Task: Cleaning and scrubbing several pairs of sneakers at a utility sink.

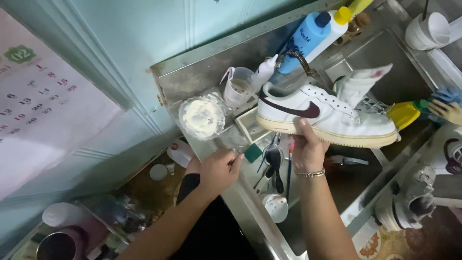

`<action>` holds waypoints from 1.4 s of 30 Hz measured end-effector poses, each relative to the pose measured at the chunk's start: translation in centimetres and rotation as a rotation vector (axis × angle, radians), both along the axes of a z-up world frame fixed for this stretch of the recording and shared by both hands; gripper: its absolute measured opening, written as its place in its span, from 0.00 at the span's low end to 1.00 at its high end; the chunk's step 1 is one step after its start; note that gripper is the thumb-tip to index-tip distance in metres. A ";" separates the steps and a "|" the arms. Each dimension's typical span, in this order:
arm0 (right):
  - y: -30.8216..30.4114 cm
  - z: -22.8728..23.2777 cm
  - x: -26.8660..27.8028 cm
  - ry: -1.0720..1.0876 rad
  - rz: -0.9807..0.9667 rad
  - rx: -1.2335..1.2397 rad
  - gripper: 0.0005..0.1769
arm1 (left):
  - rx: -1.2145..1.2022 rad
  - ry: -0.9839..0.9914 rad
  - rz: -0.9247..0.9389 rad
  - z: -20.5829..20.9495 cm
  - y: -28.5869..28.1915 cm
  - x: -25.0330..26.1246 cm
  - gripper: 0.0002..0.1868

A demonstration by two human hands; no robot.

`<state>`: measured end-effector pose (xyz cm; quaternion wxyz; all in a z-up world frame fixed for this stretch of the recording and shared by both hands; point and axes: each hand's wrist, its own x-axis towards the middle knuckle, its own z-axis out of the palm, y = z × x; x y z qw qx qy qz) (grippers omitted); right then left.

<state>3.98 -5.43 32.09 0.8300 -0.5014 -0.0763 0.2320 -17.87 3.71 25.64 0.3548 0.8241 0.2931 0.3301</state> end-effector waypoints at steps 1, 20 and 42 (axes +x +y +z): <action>0.3 0.2 0.1 -0.020 -0.012 -0.038 0.25 | 0.000 0.005 -0.003 0.0 0.0 0.0 0.19; 6.3 6.3 1.4 -0.699 0.043 -0.387 0.48 | -0.009 -0.069 0.005 0.6 0.3 0.0 0.18; 11.5 13.2 -0.8 -1.135 0.091 -0.789 0.55 | -0.034 -0.039 0.027 0.3 0.5 0.3 0.19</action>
